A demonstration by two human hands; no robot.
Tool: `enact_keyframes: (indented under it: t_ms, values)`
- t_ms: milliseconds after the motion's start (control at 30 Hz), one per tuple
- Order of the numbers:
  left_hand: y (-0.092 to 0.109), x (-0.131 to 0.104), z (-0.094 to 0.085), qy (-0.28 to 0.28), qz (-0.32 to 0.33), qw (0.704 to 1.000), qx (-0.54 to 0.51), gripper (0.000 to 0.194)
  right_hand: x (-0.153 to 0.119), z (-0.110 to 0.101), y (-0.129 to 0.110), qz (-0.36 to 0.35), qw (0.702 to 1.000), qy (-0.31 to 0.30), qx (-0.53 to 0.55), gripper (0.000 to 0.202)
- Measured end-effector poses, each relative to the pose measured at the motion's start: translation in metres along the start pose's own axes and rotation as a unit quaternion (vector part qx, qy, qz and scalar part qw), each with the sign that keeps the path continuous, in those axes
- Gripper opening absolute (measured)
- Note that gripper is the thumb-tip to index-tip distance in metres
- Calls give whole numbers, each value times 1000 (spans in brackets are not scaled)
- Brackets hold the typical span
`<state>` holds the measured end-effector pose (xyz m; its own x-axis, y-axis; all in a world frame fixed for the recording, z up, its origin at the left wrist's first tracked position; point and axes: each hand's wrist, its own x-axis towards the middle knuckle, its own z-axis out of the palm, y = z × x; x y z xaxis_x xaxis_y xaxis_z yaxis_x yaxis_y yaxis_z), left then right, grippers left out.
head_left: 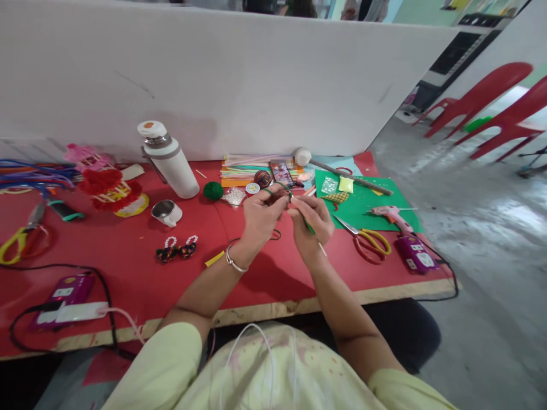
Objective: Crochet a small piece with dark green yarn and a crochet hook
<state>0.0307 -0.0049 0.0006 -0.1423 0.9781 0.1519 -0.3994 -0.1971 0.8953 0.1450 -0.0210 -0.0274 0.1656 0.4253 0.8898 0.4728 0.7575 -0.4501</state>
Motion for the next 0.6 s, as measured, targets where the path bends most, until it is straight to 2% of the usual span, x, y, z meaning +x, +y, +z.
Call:
enact_keyframes:
  t_ms: [133, 200, 400, 600]
  values:
    - [10, 0, 0, 20, -83, 990, -109, 26, -6, 13, 3, -34, 999, 31, 15, 23]
    - [20, 3, -5, -16, -131, 982, -134, 29, -3, 13, 7, -19, 999, 25, 45, 19]
    - [36, 14, -19, -98, -174, 975, -96, 33, 15, -10, 21, 17, 984, -68, 163, 21]
    - [35, 17, -22, -107, -186, 975, -62, 33, 23, -27, 22, -11, 983, -142, 116, 20]
